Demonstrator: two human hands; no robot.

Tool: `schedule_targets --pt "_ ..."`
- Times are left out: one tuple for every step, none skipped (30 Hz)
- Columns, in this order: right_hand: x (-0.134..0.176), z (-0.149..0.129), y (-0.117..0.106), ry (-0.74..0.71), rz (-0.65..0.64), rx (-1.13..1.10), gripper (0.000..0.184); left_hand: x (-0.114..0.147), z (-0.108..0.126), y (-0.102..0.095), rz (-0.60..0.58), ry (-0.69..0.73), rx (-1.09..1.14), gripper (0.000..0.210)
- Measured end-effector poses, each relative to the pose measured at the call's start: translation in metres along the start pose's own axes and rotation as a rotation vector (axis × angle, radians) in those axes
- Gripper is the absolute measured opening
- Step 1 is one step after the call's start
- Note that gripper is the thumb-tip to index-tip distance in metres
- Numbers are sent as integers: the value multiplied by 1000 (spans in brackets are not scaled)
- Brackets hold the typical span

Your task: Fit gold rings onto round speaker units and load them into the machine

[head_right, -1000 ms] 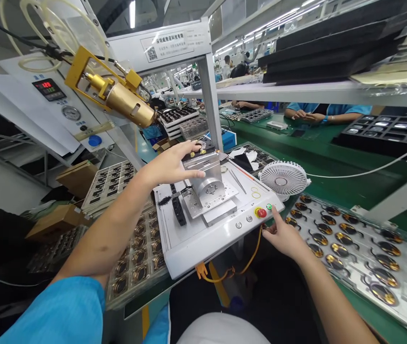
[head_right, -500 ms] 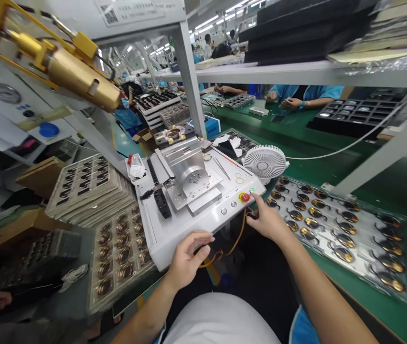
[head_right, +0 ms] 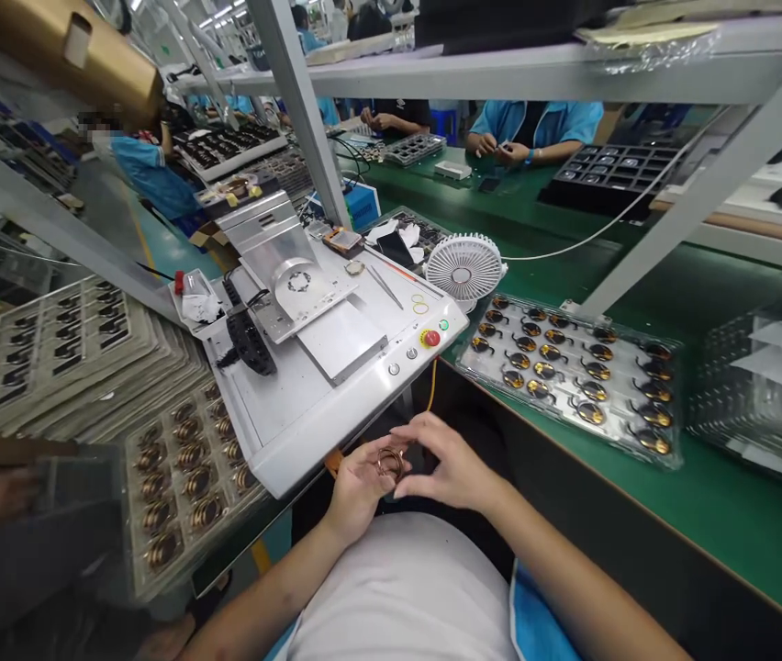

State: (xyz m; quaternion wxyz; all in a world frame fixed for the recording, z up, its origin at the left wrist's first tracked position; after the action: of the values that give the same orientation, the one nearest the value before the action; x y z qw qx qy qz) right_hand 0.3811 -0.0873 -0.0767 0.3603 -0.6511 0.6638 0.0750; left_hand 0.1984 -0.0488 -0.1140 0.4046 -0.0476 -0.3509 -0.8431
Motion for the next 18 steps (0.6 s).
schedule_targets --pt "-6 11 -15 63 -32 102 57 1 1 0 13 -3 -10 57" --pt "-13 25 -32 160 -48 233 46 2 3 0 27 -10 -24 56" --pt "-20 41 -53 307 -29 405 34 3 5 0 35 -19 -39 55" --pt "-26 56 -74 477 -14 587 25 5 6 1 36 -29 -53 56" --pt "-32 70 -92 567 -2 687 19 6 7 1 32 -39 -64 56" --pt "-39 82 -107 630 -3 759 14 8 7 2 27 -46 -68 57" --pt "-44 92 -118 660 -16 799 10 10 7 2 22 -48 -65 57" --pt "-49 100 -125 662 -36 813 8 11 6 2 18 -44 -59 57" --pt "-53 107 -129 659 -62 823 9 12 6 2 18 -35 -55 57" --pt "-55 113 -131 652 -90 828 14 13 5 2 21 -25 -55 58" --pt "-57 117 -131 641 -116 828 22 13 4 1 27 -14 -56 58" --pt "-58 120 -131 630 -137 826 29 13 3 0 34 -5 -56 57" --pt "-59 122 -130 620 -152 822 34 13 2 -1 41 -1 -53 57" --pt "-59 124 -131 615 -157 821 36 13 0 -2 47 0 -43 56" --pt "-60 124 -132 613 -153 821 35 13 -1 -4 54 -1 -27 55" --pt "-59 123 -134 613 -139 822 30 13 -2 -5 60 -4 -8 54" --pt "-58 121 -135 614 -119 820 22 13 -3 -5 66 -8 10 53" --pt "-56 116 -136 615 -95 812 14 13 -3 -6 74 -16 22 53"
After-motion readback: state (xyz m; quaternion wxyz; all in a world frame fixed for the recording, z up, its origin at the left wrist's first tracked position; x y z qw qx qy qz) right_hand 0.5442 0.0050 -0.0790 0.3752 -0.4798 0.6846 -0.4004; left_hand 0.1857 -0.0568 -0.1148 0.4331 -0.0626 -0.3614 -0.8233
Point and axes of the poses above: each hand's wrist, its own x-axis away from the middle knuckle, its own y-axis out of the palm, z = x × y, the point moved 3 cm from there along -x, towards the middle knuckle, and after that the axes turned 13 degrees about -y, right-handed, at the moved point
